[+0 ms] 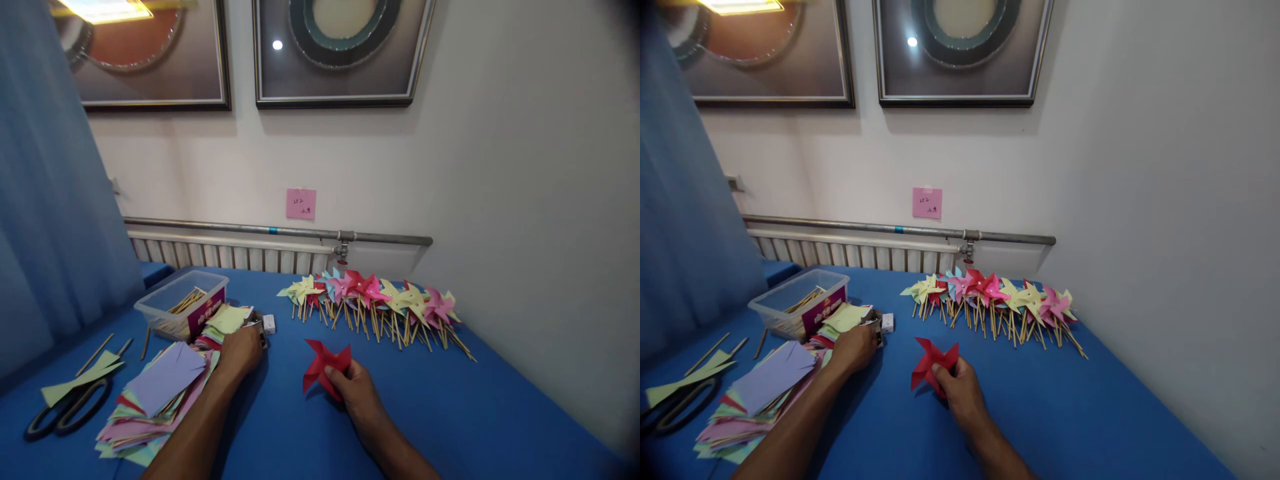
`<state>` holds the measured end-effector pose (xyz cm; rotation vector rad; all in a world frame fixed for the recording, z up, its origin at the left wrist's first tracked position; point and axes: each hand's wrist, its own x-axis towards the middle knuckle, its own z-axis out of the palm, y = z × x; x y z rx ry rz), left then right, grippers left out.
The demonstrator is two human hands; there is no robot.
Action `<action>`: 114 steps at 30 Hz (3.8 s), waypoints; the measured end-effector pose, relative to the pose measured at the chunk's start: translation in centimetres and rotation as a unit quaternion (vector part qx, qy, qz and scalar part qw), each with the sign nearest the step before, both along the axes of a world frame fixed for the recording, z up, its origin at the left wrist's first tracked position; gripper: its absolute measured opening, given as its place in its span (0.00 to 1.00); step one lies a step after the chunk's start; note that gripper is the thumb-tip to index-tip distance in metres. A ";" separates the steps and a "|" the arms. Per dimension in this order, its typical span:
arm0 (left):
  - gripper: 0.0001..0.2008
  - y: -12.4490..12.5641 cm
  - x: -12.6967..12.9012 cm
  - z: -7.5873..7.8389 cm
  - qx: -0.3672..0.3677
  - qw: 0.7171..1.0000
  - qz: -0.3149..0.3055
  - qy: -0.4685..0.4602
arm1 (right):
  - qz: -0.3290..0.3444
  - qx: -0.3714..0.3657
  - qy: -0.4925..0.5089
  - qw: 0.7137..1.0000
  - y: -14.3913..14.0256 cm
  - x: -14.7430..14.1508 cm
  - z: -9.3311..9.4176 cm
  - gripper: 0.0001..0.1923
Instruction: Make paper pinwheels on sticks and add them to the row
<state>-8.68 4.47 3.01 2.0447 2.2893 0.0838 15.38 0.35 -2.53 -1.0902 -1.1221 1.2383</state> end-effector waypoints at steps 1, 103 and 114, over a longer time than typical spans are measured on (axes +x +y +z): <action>0.18 0.0 0.0 0.0 0.001 1.000 -0.002 0.000 | 0.000 0.000 -0.001 1.000 0.0 0.0 0.0 0.19; 0.13 -0.4 -0.1 0.4 -0.011 0.999 -0.040 -0.019 | -0.006 -0.012 -0.001 1.000 0.4 0.2 -1.0 0.22; 0.12 -0.5 0.1 0.5 0.042 0.998 -0.037 -0.032 | -0.010 -0.011 -0.002 1.000 0.6 0.2 -1.2 0.22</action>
